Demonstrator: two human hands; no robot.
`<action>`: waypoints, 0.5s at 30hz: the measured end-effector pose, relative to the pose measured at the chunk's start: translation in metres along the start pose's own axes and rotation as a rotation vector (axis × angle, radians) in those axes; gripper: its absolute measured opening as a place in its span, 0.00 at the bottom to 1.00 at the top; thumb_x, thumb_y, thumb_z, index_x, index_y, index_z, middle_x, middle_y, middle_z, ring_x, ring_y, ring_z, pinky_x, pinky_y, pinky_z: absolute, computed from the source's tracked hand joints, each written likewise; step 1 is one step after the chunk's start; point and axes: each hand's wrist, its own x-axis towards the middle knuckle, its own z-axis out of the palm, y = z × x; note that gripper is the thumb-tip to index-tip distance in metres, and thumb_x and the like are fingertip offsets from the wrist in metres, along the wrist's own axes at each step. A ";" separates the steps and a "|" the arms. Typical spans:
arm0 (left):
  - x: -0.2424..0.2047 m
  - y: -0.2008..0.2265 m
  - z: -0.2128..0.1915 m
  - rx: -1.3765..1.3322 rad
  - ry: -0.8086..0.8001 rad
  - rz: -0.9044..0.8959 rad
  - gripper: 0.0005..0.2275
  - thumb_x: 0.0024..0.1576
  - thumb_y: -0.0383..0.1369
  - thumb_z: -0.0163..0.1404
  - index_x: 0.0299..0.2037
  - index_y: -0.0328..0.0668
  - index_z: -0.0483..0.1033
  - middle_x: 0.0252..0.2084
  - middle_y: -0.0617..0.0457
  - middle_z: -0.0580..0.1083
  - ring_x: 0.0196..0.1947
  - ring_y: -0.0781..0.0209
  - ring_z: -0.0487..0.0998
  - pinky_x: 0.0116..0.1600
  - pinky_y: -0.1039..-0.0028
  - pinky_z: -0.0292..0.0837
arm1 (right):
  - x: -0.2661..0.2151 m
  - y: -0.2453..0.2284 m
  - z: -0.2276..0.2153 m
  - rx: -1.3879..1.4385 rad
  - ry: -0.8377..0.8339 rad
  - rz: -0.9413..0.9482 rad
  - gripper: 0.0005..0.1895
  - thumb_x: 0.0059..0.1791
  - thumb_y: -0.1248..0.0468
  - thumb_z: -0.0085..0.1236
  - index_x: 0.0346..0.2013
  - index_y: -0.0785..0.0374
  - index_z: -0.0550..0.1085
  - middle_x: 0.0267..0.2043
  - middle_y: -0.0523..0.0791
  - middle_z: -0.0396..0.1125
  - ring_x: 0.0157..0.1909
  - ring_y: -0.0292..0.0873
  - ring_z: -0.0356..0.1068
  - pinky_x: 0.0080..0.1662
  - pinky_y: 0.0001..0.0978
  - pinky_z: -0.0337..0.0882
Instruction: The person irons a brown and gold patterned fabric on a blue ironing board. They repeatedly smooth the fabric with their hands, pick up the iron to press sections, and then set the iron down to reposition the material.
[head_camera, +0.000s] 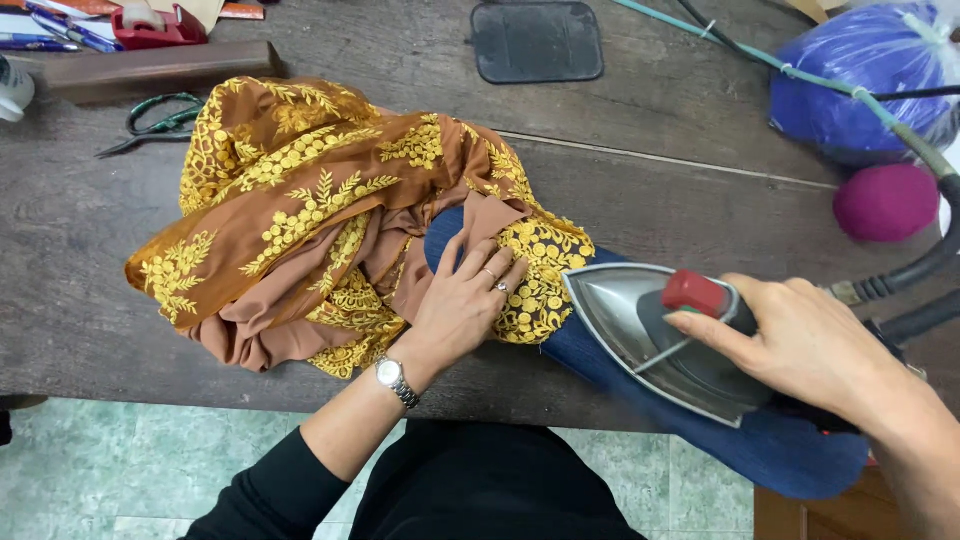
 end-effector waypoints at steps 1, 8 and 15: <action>0.001 0.000 -0.001 -0.019 0.011 0.002 0.17 0.56 0.31 0.44 0.56 0.42 0.70 0.53 0.50 0.68 0.55 0.50 0.65 0.65 0.51 0.52 | 0.002 -0.004 -0.002 -0.020 0.030 -0.035 0.23 0.42 0.35 0.46 0.40 0.41 0.76 0.33 0.48 0.76 0.45 0.56 0.70 0.43 0.40 0.66; -0.008 -0.007 0.010 -0.091 -0.044 -0.028 0.18 0.55 0.27 0.45 0.57 0.37 0.69 0.57 0.50 0.68 0.62 0.50 0.61 0.66 0.46 0.50 | 0.020 -0.045 -0.004 -0.085 0.048 -0.179 0.26 0.43 0.33 0.44 0.40 0.46 0.74 0.30 0.53 0.74 0.42 0.61 0.70 0.43 0.45 0.67; -0.008 -0.020 0.004 -0.140 0.117 -0.195 0.12 0.56 0.26 0.47 0.50 0.37 0.73 0.51 0.46 0.73 0.55 0.48 0.68 0.62 0.55 0.58 | 0.027 -0.055 -0.006 -0.067 0.040 -0.196 0.26 0.44 0.34 0.43 0.38 0.47 0.74 0.33 0.50 0.74 0.43 0.60 0.69 0.44 0.47 0.67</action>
